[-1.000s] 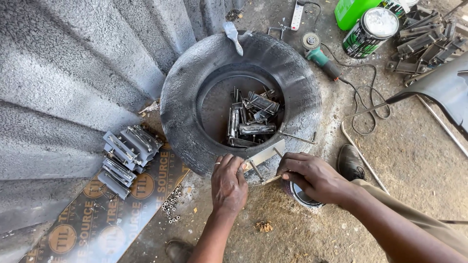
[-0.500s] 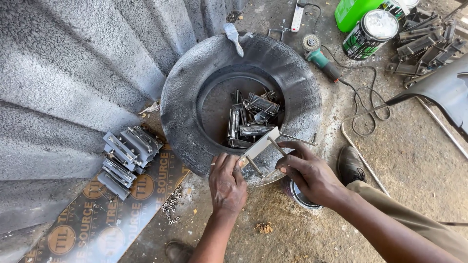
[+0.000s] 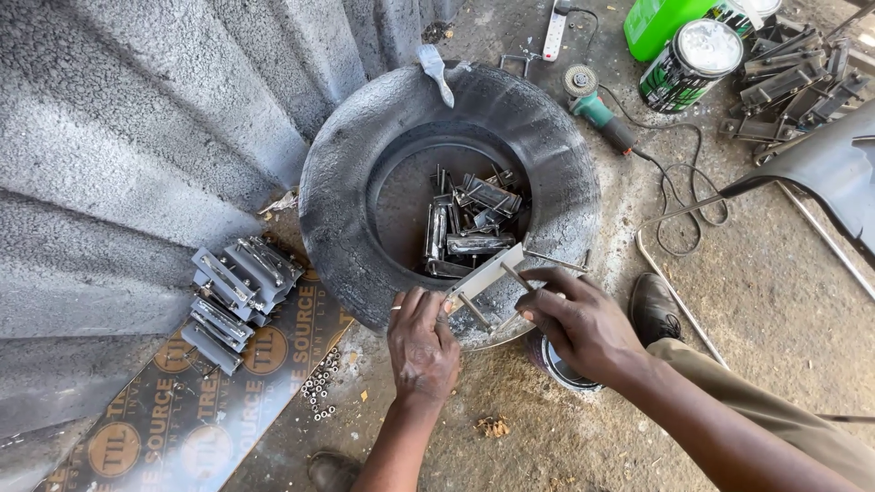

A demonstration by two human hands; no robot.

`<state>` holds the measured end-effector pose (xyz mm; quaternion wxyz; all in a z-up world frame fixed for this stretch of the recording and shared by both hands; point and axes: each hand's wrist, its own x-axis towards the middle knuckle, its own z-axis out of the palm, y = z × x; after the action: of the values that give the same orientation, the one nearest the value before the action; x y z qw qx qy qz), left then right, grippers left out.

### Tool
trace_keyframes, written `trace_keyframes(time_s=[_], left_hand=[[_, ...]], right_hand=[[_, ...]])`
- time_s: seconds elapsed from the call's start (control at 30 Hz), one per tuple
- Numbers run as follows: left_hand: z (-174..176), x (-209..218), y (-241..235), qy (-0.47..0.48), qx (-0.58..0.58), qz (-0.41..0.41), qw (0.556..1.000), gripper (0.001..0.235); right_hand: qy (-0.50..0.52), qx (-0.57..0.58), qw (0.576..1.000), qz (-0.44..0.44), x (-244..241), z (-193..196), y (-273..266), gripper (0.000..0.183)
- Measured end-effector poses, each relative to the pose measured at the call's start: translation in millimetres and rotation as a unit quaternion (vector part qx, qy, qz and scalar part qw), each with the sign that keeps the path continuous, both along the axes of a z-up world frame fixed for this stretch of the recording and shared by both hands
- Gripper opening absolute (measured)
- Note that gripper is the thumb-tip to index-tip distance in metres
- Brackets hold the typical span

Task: Painting small metal brackets with black paint using a handheld brush

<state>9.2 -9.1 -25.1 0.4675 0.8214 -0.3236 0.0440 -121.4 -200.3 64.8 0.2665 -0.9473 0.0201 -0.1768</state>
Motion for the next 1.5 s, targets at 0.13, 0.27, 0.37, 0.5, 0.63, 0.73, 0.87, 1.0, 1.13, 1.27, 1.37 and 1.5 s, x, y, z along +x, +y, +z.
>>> trace_keyframes(time_s=[0.13,0.27,0.37,0.5,0.63,0.73,0.87,1.0,1.13,1.27,1.37,1.5], left_hand=[[26.2,-4.9,-3.0,0.001,0.017,-0.014,1.000,0.020],[9.0,-5.8,-2.4,0.008,0.046,-0.008,0.999,0.016],[9.3,-5.6,-2.3,0.026,0.096,-0.003,0.995,0.020],[5.6,-5.8,0.0,0.017,0.108,-0.039,0.993,0.023],[12.5,-16.8,-7.3,0.053,0.112,-0.026,0.992,0.021],[18.1,-16.4,-7.3,0.079,0.095,-0.008,0.992,0.021],[31.3,-30.2,-13.7,0.080,0.100,-0.041,0.991,0.020],[34.3,-39.8,-18.7,0.050,0.120,-0.038,0.991,0.033],[31.7,-33.9,-14.4,-0.010,0.111,-0.081,0.990,0.029],[18.2,-41.9,-11.7,-0.082,0.197,-0.149,0.966,0.017],[12.9,-47.0,-11.1,-0.150,0.188,-0.220,0.945,0.020],[19.6,-52.1,-9.5,-0.237,0.194,-0.297,0.904,0.013]], right_hand=[[-0.022,-0.033,0.998,-0.040,-1.5,-10.5,-8.4,0.014],[0.030,-0.003,0.998,-0.060,-1.0,-7.6,-0.7,0.016],[0.051,-0.001,0.996,-0.067,-1.6,-5.3,4.9,0.019],[0.020,0.018,0.998,-0.051,-0.7,-6.0,4.2,0.017],[0.011,0.039,0.996,-0.083,-1.7,-4.4,2.5,0.017],[0.070,0.012,0.988,-0.138,-3.7,-11.7,0.9,0.034],[0.055,0.011,0.987,-0.147,-2.5,-5.2,3.3,0.022],[0.043,0.000,0.984,-0.174,-2.8,-22.0,13.0,0.025],[0.035,0.029,0.987,-0.157,2.5,0.5,11.4,0.019],[0.108,0.064,0.968,-0.218,15.1,24.4,6.5,0.030],[0.218,0.095,0.943,-0.235,23.4,27.9,4.4,0.042],[0.346,0.218,0.878,-0.249,28.0,23.2,-0.8,0.024]])
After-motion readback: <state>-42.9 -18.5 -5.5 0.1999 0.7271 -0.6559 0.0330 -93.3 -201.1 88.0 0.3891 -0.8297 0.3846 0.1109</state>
